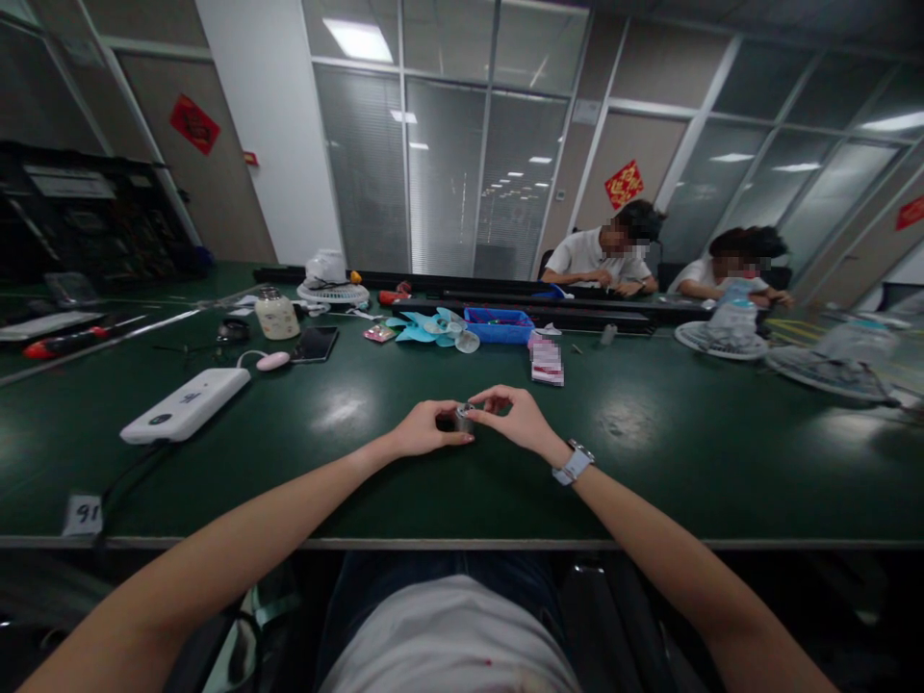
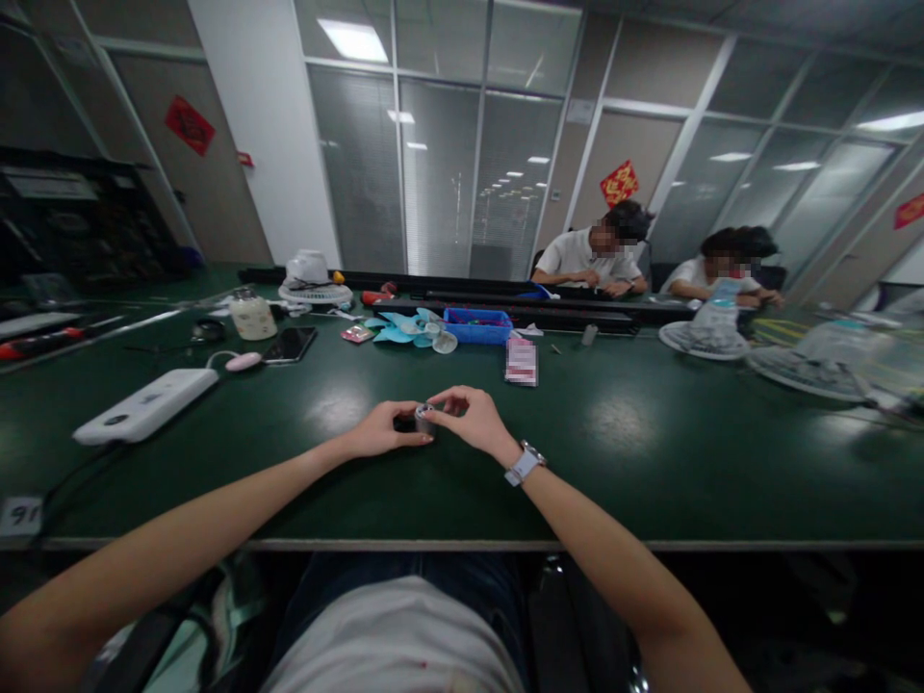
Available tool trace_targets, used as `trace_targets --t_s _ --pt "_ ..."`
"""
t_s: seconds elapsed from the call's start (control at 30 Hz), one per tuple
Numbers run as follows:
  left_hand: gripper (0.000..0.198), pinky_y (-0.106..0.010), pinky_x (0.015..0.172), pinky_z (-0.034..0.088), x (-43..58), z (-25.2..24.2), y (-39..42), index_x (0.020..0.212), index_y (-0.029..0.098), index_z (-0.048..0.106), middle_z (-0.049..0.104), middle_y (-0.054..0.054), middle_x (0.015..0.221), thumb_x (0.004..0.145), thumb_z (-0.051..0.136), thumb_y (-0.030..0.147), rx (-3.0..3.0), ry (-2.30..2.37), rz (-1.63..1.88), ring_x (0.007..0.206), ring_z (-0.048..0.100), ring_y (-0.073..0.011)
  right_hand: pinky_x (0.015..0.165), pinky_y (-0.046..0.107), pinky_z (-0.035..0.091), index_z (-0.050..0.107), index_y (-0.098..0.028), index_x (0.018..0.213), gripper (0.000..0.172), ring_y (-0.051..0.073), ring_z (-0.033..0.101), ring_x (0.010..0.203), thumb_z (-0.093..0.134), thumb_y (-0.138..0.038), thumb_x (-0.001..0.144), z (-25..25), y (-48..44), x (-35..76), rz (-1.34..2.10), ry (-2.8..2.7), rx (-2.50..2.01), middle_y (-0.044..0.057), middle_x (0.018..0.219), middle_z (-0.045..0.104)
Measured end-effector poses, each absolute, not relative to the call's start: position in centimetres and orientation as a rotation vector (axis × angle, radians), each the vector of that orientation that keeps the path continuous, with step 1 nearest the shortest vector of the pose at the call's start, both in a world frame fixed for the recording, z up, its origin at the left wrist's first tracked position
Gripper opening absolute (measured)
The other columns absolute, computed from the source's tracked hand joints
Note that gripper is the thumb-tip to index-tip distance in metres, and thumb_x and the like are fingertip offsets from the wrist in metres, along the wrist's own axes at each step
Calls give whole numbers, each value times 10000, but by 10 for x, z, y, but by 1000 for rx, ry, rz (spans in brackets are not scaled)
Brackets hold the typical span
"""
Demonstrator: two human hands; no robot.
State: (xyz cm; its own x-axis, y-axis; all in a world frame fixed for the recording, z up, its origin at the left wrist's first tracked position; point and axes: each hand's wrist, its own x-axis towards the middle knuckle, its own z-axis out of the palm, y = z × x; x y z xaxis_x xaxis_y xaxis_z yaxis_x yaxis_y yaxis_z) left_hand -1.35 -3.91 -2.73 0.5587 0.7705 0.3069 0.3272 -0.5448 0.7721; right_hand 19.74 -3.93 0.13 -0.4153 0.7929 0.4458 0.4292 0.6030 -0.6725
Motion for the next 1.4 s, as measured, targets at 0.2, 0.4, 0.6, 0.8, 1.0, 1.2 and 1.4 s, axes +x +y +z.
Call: trace_targets --t_s 0.2,0.4,0.6,0.8,1.0,1.2,1.4 --pt "490 -324 817 505 -15 -29 -38 1209 152 645 738 -67 1002 781 742 370 2142 914 836 890 677 -231 612 253 418 763 -213 1050 247 134 545 679 673 -350 866 -2 -41 190 567 -2131 -937 31 782 644" --pt "485 -334 834 508 -14 -31 -38 1179 149 658 734 -73 1033 774 749 398 2137 902 850 919 679 -239 634 260 424 781 -192 973 185 144 575 708 673 -301 868 -4 -36 190 591 -2096 -955 39 798 671" --pt "459 -325 825 514 -13 -31 -37 1144 139 656 733 -69 1017 772 754 390 2104 881 848 914 683 -230 665 262 449 781 -183 890 124 146 600 730 677 -244 862 1 -37 184 554 -2063 -936 35 802 672" --pt "461 -328 827 514 -12 -27 -40 1123 125 669 730 -84 1018 761 766 393 2111 934 832 913 680 -238 679 280 453 772 -192 942 193 166 617 773 646 -325 882 7 -20 199 476 -1940 -904 51 857 711" --pt "493 -349 890 507 -14 -25 -41 1182 146 662 717 -93 1103 767 762 394 2114 938 821 977 672 -245 690 295 463 782 -194 947 237 187 638 777 660 -374 850 -15 26 256 457 -2076 -1082 69 892 747" --pt "501 -370 935 490 -15 -23 -42 1199 167 661 712 -87 1134 770 756 407 2125 951 810 1016 662 -246 747 309 485 790 -198 946 253 214 672 825 678 -384 816 -29 49 289 570 -2157 -1246 56 905 774" --pt "503 -356 892 503 -14 -24 -42 1190 166 663 718 -84 1109 764 760 416 2128 953 822 988 669 -244 671 276 439 762 -178 1051 356 156 601 716 695 -414 792 -28 51 293 621 -2210 -1257 38 828 745"
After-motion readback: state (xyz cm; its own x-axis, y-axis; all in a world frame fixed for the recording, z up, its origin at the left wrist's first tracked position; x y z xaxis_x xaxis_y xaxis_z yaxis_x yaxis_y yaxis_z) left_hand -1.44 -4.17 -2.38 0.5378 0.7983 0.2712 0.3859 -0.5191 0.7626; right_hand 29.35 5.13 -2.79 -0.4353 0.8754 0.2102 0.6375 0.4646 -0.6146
